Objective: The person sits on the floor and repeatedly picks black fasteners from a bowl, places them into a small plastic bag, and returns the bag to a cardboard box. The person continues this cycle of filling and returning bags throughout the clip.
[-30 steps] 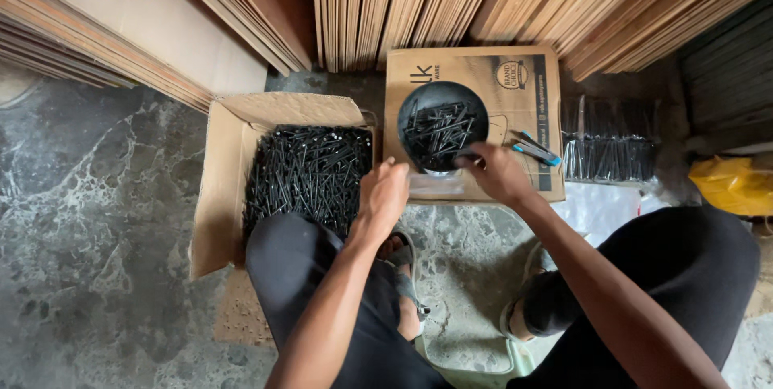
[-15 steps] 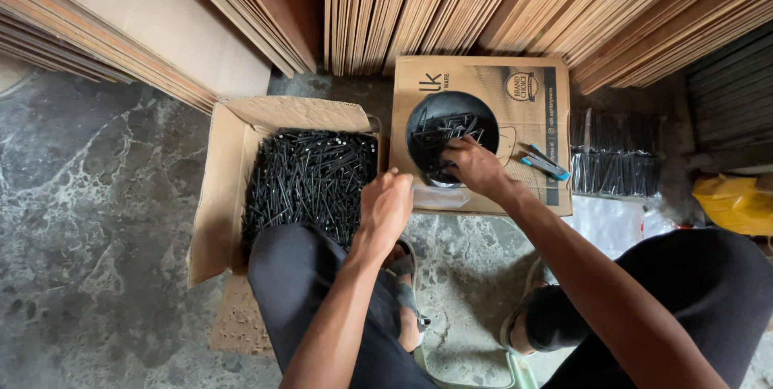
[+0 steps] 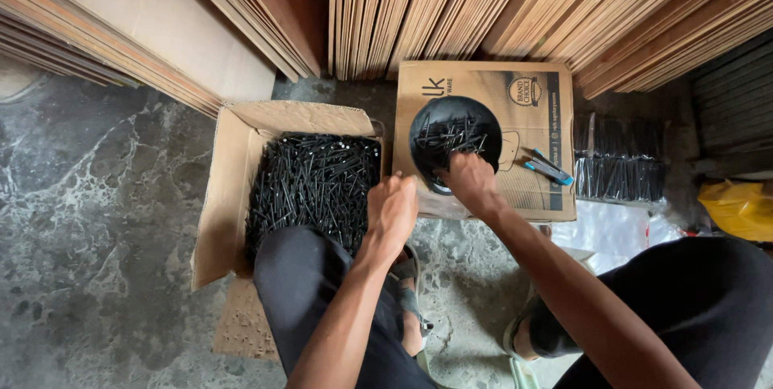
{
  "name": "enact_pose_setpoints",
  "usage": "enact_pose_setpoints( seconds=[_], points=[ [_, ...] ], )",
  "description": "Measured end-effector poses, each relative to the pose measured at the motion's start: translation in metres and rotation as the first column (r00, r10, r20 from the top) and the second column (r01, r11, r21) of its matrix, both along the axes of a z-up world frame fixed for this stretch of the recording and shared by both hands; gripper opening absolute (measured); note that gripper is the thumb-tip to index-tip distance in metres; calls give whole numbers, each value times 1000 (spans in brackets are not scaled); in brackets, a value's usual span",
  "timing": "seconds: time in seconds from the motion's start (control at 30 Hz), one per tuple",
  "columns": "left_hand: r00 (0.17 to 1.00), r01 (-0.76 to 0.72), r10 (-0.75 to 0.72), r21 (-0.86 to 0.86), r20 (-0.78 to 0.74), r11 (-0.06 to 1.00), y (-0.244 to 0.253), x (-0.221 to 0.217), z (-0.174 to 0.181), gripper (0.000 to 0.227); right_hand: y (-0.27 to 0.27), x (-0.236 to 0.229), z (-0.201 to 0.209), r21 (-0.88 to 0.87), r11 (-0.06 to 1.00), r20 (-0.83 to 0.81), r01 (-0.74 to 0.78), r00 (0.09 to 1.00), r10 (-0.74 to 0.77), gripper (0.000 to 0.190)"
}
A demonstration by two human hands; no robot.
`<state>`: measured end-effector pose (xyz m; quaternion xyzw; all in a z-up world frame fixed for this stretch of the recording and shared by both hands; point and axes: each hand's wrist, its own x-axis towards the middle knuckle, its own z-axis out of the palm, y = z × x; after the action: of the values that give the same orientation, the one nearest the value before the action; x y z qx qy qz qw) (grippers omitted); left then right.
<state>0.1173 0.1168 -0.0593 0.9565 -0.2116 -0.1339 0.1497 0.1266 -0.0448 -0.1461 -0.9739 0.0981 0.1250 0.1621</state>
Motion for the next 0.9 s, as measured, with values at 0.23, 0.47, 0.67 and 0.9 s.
enact_pose_setpoints(
  seconds=[0.23,0.47,0.67,0.9],
  points=[
    [995,-24,24,-1,94,1000,3,-4,2,16,9,10,6,-26,998,30,51,998,-50,35],
    [986,3,-16,79,164,997,6,-7,-26,12,-19,7,1,26,1000,203,-12,979,7,36],
    [995,43,-52,92,87,995,2,-3,-12,12,-47,1,57,-16,986,-169,-168,972,163,23],
    [998,66,-67,48,18,997,-1,-7,-1,12,-69,-29,129,511,850,-382,130,920,88,19]
  ],
)
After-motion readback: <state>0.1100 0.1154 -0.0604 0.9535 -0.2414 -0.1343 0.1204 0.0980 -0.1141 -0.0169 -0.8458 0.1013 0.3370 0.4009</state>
